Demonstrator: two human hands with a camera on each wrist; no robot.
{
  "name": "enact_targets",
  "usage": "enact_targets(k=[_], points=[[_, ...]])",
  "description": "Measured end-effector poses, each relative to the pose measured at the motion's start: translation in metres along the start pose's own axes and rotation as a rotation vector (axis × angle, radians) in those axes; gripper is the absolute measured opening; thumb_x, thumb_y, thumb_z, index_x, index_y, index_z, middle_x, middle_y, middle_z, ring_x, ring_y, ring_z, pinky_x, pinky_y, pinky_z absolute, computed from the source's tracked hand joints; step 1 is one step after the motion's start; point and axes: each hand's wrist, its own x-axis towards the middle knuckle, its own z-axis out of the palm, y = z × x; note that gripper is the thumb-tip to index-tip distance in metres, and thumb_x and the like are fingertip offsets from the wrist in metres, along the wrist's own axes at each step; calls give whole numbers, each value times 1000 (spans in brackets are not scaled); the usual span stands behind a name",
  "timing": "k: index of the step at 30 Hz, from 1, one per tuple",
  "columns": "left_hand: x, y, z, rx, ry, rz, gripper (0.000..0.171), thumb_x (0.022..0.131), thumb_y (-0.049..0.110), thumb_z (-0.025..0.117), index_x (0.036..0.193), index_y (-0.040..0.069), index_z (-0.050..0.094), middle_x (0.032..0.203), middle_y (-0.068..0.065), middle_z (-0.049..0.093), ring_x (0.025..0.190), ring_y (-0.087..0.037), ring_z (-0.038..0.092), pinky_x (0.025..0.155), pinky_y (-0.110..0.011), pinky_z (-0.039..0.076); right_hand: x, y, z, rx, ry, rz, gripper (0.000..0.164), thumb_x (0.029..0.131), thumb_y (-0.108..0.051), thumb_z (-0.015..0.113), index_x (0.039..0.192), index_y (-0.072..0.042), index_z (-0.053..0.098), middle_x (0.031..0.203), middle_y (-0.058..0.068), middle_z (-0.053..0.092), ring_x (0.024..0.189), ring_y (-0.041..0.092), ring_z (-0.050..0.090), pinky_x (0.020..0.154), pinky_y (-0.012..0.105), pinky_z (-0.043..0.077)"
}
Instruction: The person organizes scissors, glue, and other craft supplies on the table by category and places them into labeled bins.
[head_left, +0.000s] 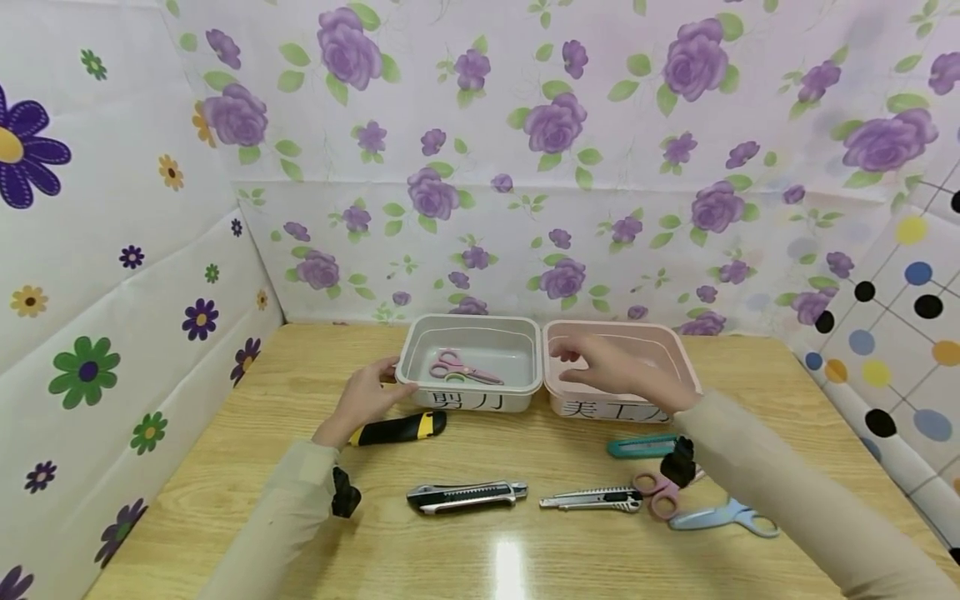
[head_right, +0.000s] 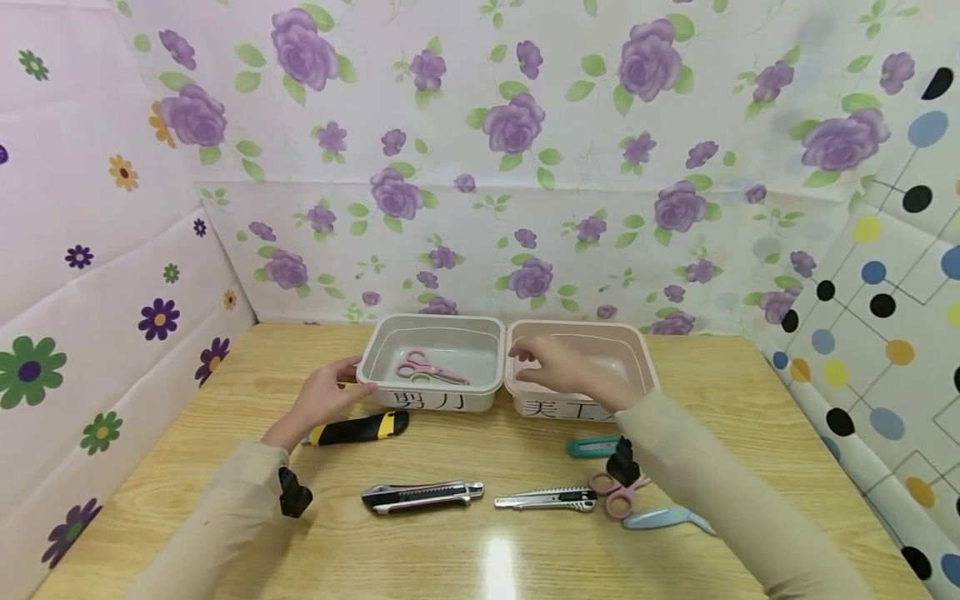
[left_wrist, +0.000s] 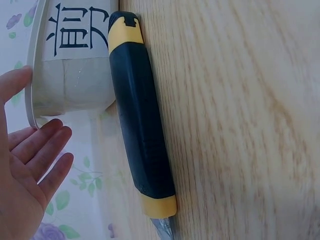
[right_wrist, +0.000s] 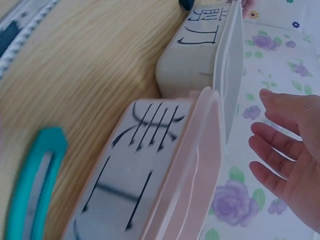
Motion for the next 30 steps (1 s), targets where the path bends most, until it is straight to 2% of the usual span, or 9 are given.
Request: enact_targets(k=[2,5,10,13,18,20,25,30], points=[[0,0,-1,2,-1,2,62,79,33,69,127,0,50,105,-15,65,95,-29,61,80,-46,46,-9,0,-3,-14,3,9,24,84,-6,63,108,-2,61,103,13,63,96,25,58,82,42,47],[-1,0,-1,-4,3,0,61,79,32,70,126,0,51,104,-14,65,95,-28,61,80,-46,46,-23,2,-6,-100,16,8,27,82,-8,66,107,-1,61,100,12,64,92,24,59,80,40,48],[-1,0,2,-11,12,3,60,79,32,70,127,0,50,103,-13,65,93,-27,62,79,-45,47,-49,5,-8,-158,43,-35,25,79,-6,68,103,0,63,96,12,64,89,25,60,77,39,48],[-1,0,3,-10,14,5,60,79,32,70,127,1,51,102,-13,66,93,-27,62,79,-44,47,-65,6,-9,-144,76,-60,25,77,-3,69,101,1,63,95,13,64,86,23,59,75,38,48],[-1,1,5,-21,7,2,60,79,32,70,127,1,50,103,-13,65,94,-27,61,79,-45,47,-87,4,-9,-90,58,-30,25,79,-3,67,103,2,62,98,12,63,88,22,58,75,39,48],[-2,1,4,-21,6,-6,61,79,32,70,128,1,50,104,-13,65,94,-27,61,79,-45,47,-95,3,-9,-64,40,1,25,81,-8,66,105,-1,61,101,9,63,90,22,57,76,38,48],[-2,1,3,-16,5,-11,61,80,31,70,128,0,49,104,-14,65,95,-27,61,80,-45,47,-114,6,-3,-35,63,17,24,82,-14,67,105,-10,60,101,-1,62,90,14,57,74,31,49],[-1,1,2,-14,4,-4,60,79,30,70,128,0,50,104,-15,65,95,-28,61,79,-45,47,-131,13,4,1,80,35,25,82,-15,67,106,-10,60,101,0,62,90,10,57,72,30,50]])
